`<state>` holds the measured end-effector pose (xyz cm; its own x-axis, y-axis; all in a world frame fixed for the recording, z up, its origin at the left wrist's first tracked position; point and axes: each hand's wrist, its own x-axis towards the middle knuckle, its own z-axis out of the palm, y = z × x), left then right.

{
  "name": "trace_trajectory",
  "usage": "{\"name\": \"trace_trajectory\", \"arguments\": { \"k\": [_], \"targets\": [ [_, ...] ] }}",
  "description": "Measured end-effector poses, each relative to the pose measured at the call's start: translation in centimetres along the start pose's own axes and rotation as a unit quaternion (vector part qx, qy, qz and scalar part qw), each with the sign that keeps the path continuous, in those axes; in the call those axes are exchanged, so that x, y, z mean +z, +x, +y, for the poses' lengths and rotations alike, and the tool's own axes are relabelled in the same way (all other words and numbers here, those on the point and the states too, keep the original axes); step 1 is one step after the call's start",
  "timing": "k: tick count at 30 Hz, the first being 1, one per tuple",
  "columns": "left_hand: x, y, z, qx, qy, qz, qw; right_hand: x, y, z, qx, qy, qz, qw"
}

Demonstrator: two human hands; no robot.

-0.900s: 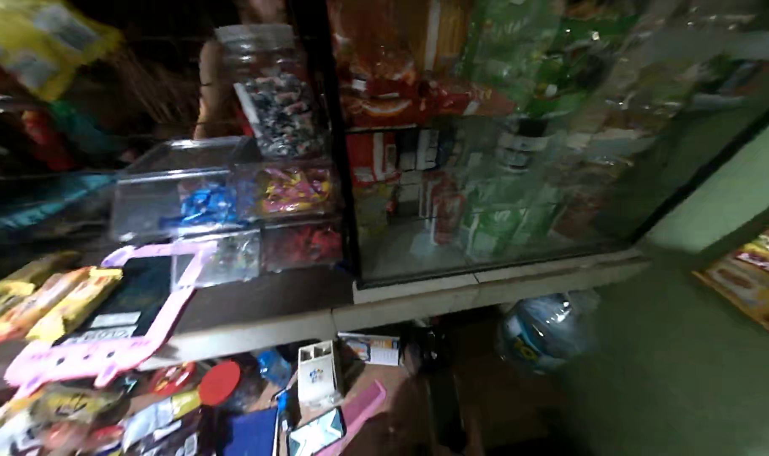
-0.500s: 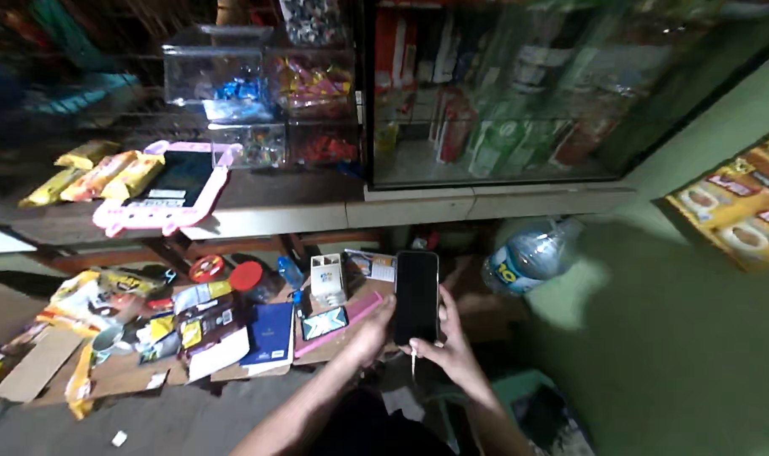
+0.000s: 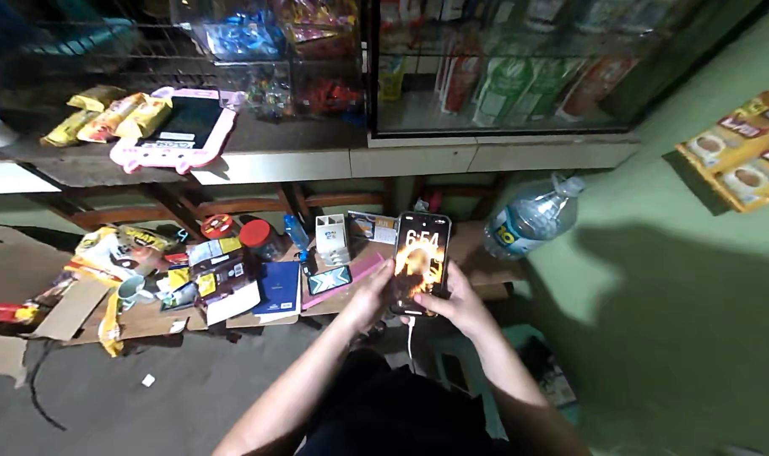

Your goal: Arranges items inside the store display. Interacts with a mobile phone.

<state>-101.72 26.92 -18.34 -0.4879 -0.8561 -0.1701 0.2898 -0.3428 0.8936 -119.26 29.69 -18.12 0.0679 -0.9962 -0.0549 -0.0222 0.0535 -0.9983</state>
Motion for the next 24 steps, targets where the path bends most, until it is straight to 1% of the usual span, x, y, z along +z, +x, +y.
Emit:
{"name": "trace_trajectory", "arguments": {
  "k": [4,6,7,9,10,13,15,18,21,22,24],
  "targets": [
    [0.4,-0.5,0.0,-0.008,-0.006,-0.013,1.000,-0.4,-0.5,-1.4,0.002,0.004,0.067,0.998],
    [0.7,-0.7,-0.1,-0.004,-0.005,-0.018,1.000,-0.6,-1.0,-1.6,0.012,0.034,0.074,0.997],
    [0.8,-0.8,-0.1,-0.001,-0.005,-0.021,1.000,-0.7,-1.3,-1.5,0.015,0.053,0.058,0.997],
    [1.1,-1.0,-0.2,0.006,-0.011,-0.020,1.000,-1.1,-2.1,-0.9,0.005,0.074,-0.003,0.997],
    [1.2,-1.1,-0.2,0.012,-0.012,-0.016,1.000,-1.2,-2.4,-0.6,-0.006,0.069,-0.038,0.997],
    [1.8,-1.4,-0.3,0.029,-0.016,-0.002,0.999,-1.0,-2.9,0.1,-0.032,0.034,-0.078,0.996],
    [2.1,-1.5,-0.4,0.035,-0.013,0.000,0.999,-0.8,-3.1,0.1,-0.035,-0.004,-0.064,0.997],
    [2.1,-1.8,-0.5,0.027,-0.007,-0.015,1.000,-0.7,-2.7,-1.0,-0.013,-0.032,-0.010,0.999],
    [2.2,-2.1,-0.5,0.013,-0.019,-0.034,0.999,-0.7,-2.4,-2.2,-0.018,-0.025,0.059,0.998],
    [2.3,-2.3,-0.5,0.010,-0.019,-0.034,0.999,-0.8,-2.4,-2.4,-0.021,-0.019,0.069,0.997],
    [2.4,-2.7,-0.4,0.016,-0.010,-0.028,0.999,-1.0,-2.8,-2.7,-0.013,0.009,0.060,0.998]
  ]
}}
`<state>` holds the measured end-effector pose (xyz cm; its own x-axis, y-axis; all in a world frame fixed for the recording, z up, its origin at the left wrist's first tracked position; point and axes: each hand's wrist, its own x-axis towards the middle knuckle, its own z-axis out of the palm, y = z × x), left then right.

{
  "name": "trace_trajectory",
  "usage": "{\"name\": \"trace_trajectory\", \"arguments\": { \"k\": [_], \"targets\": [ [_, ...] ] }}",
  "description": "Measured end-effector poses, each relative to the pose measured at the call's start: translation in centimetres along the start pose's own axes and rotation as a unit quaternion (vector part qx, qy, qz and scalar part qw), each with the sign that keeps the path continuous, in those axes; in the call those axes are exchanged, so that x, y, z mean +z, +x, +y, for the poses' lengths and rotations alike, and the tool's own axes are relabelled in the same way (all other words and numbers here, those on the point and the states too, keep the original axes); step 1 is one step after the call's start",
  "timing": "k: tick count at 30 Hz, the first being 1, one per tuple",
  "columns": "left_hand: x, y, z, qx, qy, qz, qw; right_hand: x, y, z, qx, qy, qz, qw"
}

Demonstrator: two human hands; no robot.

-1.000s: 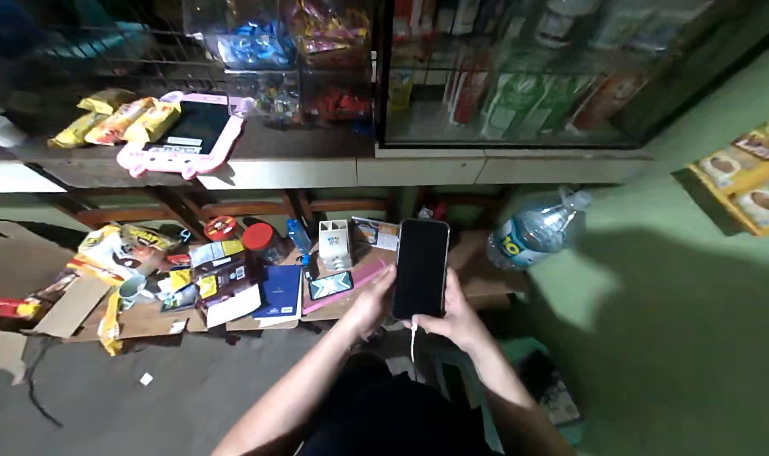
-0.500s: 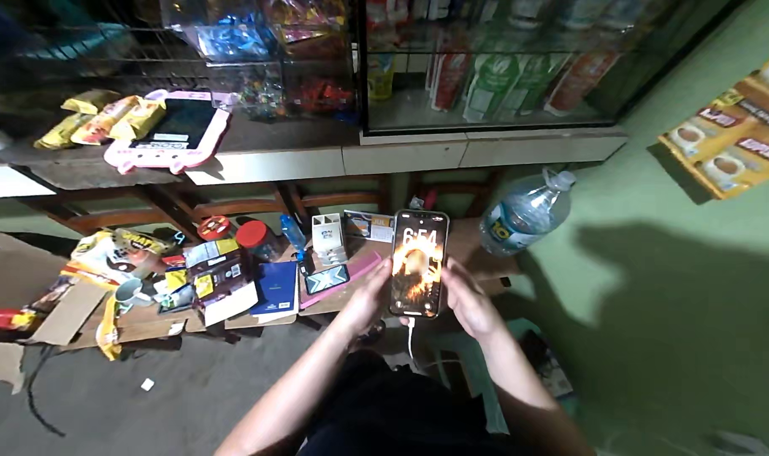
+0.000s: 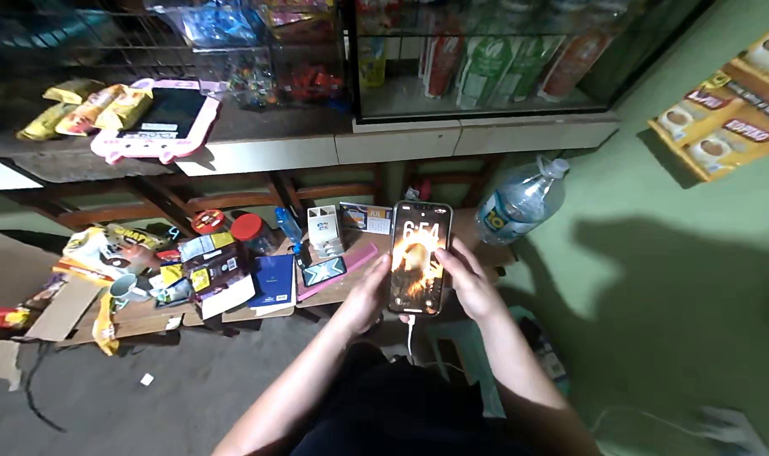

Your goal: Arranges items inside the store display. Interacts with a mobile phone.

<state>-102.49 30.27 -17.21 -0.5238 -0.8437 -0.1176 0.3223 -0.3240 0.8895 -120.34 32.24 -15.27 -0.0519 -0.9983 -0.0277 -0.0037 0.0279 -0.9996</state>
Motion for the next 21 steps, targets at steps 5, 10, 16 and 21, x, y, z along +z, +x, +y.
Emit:
{"name": "trace_trajectory", "arguments": {
  "k": [5,10,16,21],
  "targets": [
    [-0.1,-0.5,0.2,0.012,-0.007,-0.008,1.000,-0.1,-1.0,0.5,0.049,0.097,-0.093,0.990],
    [-0.5,-0.8,0.3,0.032,0.029,-0.023,0.999,0.0,-1.1,0.6,0.087,0.170,-0.163,0.968],
    [-0.9,-1.2,0.1,0.049,0.060,-0.029,0.997,0.8,-1.4,-0.1,0.102,0.143,-0.147,0.973],
    [-1.1,-1.5,0.2,0.054,0.089,-0.024,0.994,1.0,-1.6,-0.1,0.089,0.154,-0.154,0.972]
  ]
}}
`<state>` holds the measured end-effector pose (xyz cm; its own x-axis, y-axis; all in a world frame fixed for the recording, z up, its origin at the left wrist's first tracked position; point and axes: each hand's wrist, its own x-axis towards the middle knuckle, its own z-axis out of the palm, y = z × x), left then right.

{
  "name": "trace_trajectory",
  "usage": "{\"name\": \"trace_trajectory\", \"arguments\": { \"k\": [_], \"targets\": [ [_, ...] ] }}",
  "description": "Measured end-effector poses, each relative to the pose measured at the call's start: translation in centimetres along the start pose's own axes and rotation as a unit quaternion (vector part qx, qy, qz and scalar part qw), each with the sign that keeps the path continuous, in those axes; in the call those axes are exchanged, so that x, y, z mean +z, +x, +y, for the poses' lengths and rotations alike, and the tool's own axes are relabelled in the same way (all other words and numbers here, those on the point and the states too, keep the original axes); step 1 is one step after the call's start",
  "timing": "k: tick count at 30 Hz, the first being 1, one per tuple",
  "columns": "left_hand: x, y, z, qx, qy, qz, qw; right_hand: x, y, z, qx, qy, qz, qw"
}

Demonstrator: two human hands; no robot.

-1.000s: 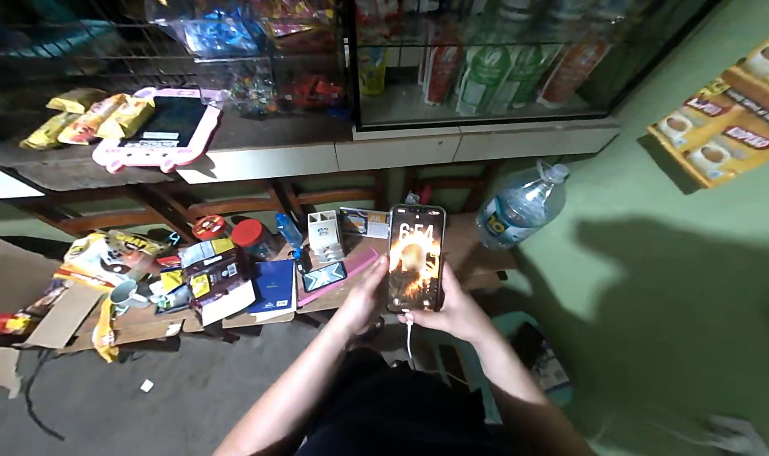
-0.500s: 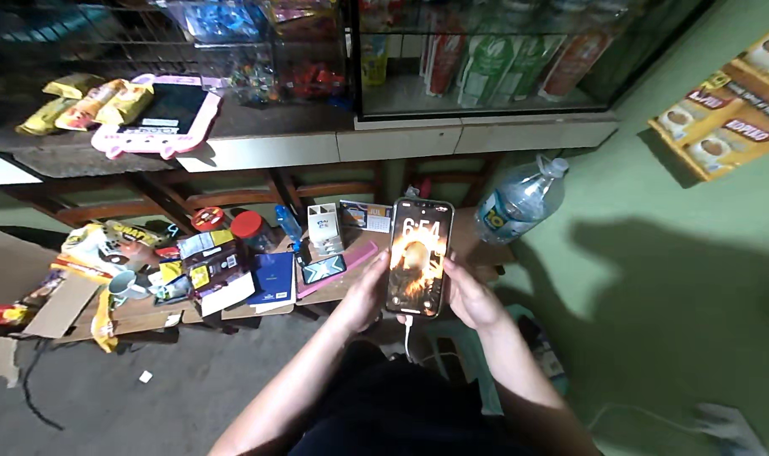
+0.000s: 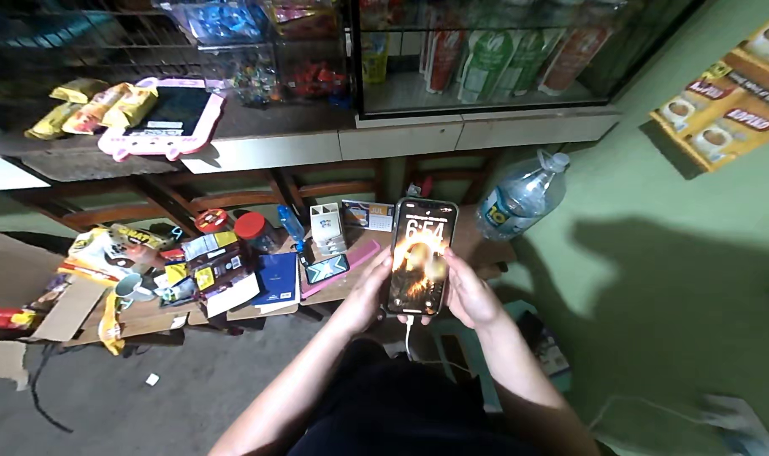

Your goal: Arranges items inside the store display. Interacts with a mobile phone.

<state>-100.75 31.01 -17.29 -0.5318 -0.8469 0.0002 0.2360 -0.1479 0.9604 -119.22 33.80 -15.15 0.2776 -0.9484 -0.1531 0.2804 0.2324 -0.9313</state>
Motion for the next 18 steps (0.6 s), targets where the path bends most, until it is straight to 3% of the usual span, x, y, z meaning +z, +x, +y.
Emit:
{"name": "trace_trajectory", "arguments": {
  "k": [3,9,12,18],
  "targets": [
    [0.0,0.0,0.0,0.007,-0.011,-0.004,1.000,0.1,-0.1,0.1,-0.024,0.001,-0.002,1.000],
    [0.2,-0.3,0.2,0.012,-0.007,-0.006,1.000,1.1,-0.5,0.6,-0.084,-0.088,0.119,0.985],
    [0.2,-0.5,0.2,0.010,0.007,-0.005,1.000,1.6,-0.2,0.9,-0.124,-0.062,0.151,0.979],
    [0.1,-0.6,0.1,0.020,-0.003,-0.011,1.000,1.7,-0.1,1.1,-0.150,-0.083,0.127,0.977]
  ]
}}
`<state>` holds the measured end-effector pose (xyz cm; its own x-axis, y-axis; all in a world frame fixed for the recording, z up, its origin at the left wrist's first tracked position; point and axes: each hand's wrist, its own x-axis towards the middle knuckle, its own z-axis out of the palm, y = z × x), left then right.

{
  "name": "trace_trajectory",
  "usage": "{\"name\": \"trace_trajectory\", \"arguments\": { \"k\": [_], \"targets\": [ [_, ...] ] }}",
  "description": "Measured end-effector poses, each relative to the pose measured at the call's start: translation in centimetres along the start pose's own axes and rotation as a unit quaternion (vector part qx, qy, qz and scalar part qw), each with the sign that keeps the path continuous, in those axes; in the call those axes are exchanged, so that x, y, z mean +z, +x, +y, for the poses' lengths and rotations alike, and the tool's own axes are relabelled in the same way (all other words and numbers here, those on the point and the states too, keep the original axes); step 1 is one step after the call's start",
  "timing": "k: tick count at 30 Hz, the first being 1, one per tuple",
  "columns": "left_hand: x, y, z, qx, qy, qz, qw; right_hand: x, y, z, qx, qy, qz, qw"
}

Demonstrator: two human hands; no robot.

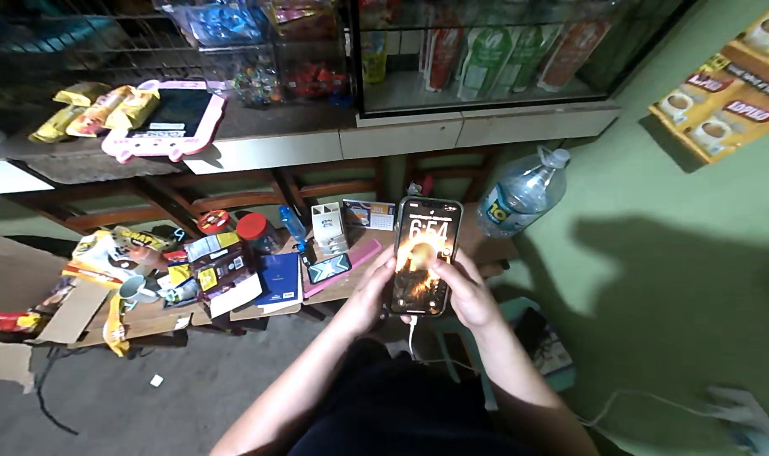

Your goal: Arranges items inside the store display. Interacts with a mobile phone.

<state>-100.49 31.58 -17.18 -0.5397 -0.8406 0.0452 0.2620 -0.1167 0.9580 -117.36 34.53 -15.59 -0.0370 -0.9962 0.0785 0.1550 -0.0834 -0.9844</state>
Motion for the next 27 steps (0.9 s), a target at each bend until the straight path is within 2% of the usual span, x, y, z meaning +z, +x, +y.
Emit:
{"name": "trace_trajectory", "arguments": {
  "k": [4,9,14,21,27],
  "targets": [
    [-0.27,-0.19,-0.23,0.003,-0.005,0.001,1.000,-0.23,-0.02,0.38,-0.002,0.014,-0.031,0.999],
    [-0.25,-0.10,-0.25,-0.004,-0.010,0.005,1.000,-0.35,-0.16,0.27,0.037,0.035,-0.008,0.999],
    [0.01,0.10,-0.32,0.002,0.010,0.002,1.000,-0.25,-0.10,-0.26,0.016,0.016,-0.020,1.000],
    [0.23,0.32,0.02,0.013,0.045,0.003,0.999,0.38,0.17,-0.51,0.004,-0.009,0.010,1.000],
    [0.05,0.26,0.36,0.003,0.042,0.013,0.999,-0.05,0.26,-0.42,0.020,0.044,-0.014,0.999]
  ]
}}
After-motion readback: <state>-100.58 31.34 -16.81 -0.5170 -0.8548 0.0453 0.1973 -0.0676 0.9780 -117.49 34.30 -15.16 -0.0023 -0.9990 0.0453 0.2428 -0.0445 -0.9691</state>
